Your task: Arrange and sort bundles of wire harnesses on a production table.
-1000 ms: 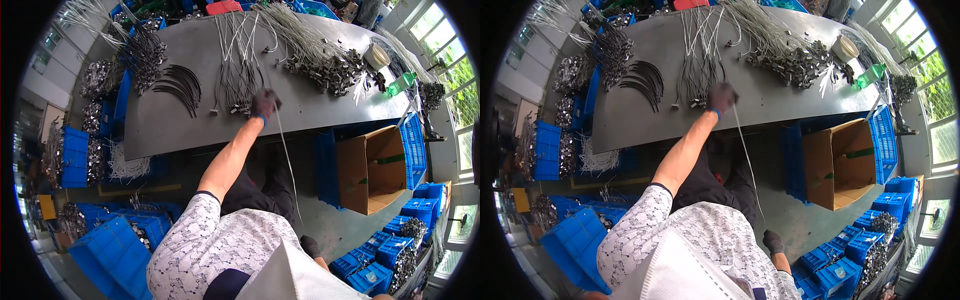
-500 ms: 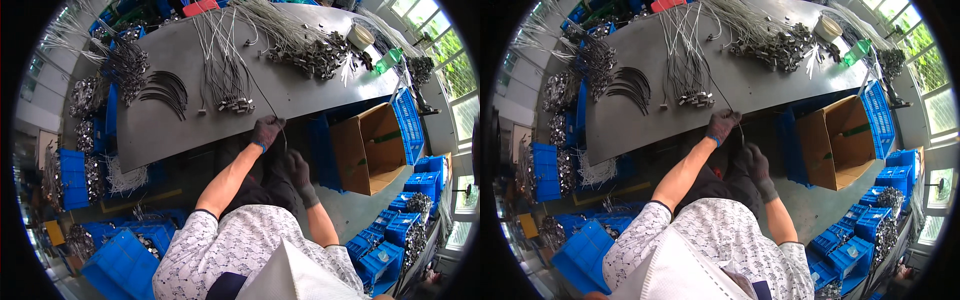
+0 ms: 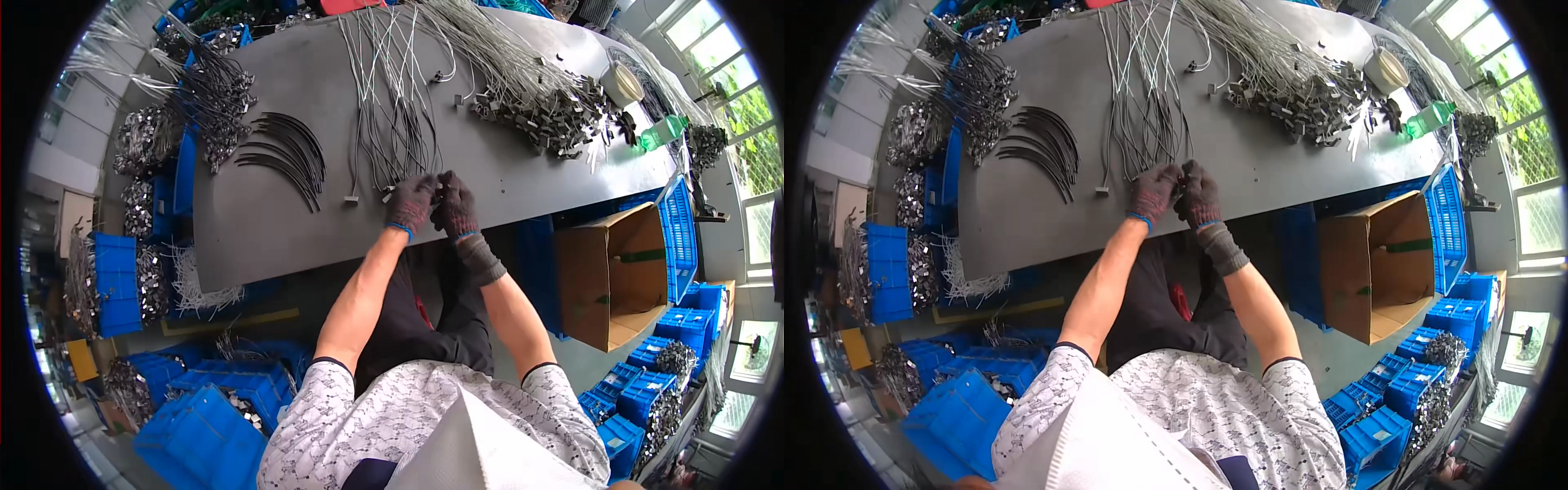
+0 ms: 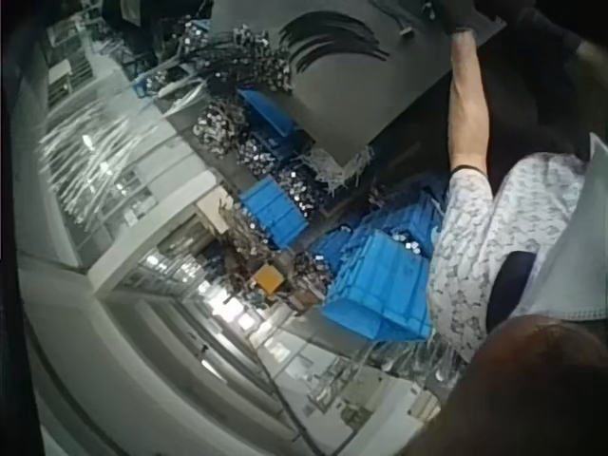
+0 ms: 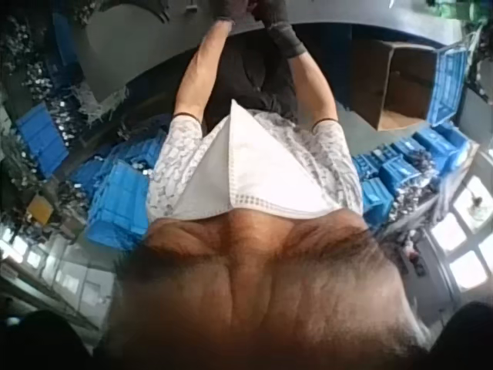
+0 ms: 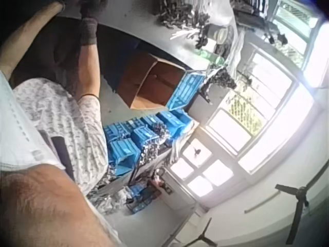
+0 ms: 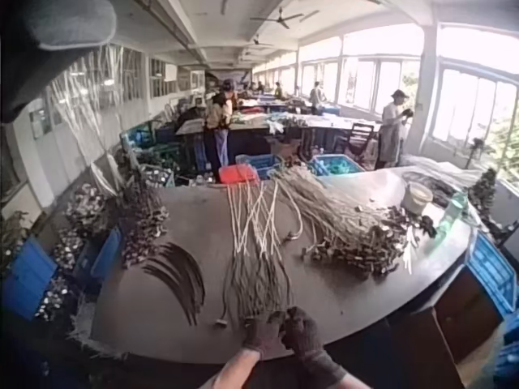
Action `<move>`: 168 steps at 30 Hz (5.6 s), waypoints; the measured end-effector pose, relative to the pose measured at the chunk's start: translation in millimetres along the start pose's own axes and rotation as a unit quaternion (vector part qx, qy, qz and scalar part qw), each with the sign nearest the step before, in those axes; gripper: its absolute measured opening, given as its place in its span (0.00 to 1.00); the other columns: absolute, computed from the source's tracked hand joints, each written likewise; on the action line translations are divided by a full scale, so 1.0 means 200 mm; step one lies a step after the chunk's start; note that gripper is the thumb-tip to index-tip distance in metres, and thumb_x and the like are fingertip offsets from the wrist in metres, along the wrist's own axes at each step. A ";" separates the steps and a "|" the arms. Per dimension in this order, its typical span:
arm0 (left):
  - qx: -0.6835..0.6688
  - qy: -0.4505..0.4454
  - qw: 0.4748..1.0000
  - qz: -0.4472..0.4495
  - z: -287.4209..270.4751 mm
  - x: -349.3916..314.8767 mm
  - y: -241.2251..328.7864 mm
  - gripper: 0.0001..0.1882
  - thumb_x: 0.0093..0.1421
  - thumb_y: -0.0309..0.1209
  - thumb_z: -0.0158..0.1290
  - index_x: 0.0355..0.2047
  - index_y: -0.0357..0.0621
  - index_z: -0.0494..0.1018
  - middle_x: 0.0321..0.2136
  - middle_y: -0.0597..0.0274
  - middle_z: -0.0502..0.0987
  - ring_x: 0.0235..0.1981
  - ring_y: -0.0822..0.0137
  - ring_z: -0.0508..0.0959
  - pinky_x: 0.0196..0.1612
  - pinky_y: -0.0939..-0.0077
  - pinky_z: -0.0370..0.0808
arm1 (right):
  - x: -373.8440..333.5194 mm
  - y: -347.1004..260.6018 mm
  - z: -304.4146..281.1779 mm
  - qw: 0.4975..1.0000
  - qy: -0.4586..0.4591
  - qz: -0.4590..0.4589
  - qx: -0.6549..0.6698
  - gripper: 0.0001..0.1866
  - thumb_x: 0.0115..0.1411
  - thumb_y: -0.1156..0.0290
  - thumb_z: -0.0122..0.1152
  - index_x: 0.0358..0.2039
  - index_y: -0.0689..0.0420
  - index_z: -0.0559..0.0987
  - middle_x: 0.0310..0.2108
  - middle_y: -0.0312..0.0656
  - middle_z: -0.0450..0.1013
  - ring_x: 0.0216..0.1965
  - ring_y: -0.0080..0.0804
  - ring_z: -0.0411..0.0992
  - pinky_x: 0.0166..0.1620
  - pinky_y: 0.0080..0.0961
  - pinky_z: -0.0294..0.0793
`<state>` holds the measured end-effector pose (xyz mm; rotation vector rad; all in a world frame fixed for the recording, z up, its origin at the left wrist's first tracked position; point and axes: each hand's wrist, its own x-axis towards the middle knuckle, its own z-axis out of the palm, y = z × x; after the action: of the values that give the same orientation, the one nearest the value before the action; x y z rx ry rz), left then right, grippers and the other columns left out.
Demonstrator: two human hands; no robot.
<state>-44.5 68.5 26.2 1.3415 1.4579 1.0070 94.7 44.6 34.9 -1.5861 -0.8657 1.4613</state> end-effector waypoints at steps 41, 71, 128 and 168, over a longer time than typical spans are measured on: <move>0.475 0.109 0.848 -0.207 -0.90 0.05 -0.54 0.15 0.62 0.32 0.48 0.47 0.40 0.71 0.44 0.40 0.77 0.44 0.42 0.81 0.45 0.50 0.79 | 0.26 0.41 -0.62 0.840 0.076 0.126 0.523 0.21 0.64 0.60 0.60 0.44 0.67 0.74 0.42 0.51 0.75 0.41 0.37 0.75 0.42 0.23 0.82; -0.138 0.076 0.960 -0.231 -0.98 -0.02 -0.53 0.06 0.60 0.30 0.54 0.30 0.42 0.78 0.33 0.51 0.82 0.33 0.57 0.83 0.35 0.62 0.82 | -1.35 1.13 -1.05 0.937 0.284 -0.033 -0.200 0.16 0.65 0.61 0.52 0.45 0.59 0.76 0.28 0.51 0.78 0.26 0.44 0.78 0.31 0.43 0.74; -0.027 -0.161 0.973 0.161 0.18 -0.57 0.24 0.12 0.63 0.33 0.59 0.29 0.34 0.80 0.28 0.60 0.82 0.29 0.71 0.78 0.36 0.74 0.74 | -0.67 0.37 -0.40 0.965 0.049 -0.149 0.210 0.20 0.69 0.59 0.51 0.44 0.65 0.78 0.30 0.45 0.78 0.30 0.29 0.75 0.40 0.23 0.75; 0.461 0.219 0.857 -0.071 -0.87 0.19 -0.71 0.14 0.68 0.44 0.47 0.41 0.47 0.64 0.35 0.47 0.74 0.36 0.42 0.77 0.36 0.47 0.74 | 1.55 -0.56 0.07 0.992 0.058 -0.092 -0.071 0.20 0.64 0.52 0.55 0.40 0.58 0.74 0.32 0.50 0.78 0.25 0.42 0.78 0.25 0.39 0.76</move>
<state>-252.2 95.7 -64.7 1.6565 2.5481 0.5055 114.9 371.4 -4.8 -1.6303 -1.0380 1.1898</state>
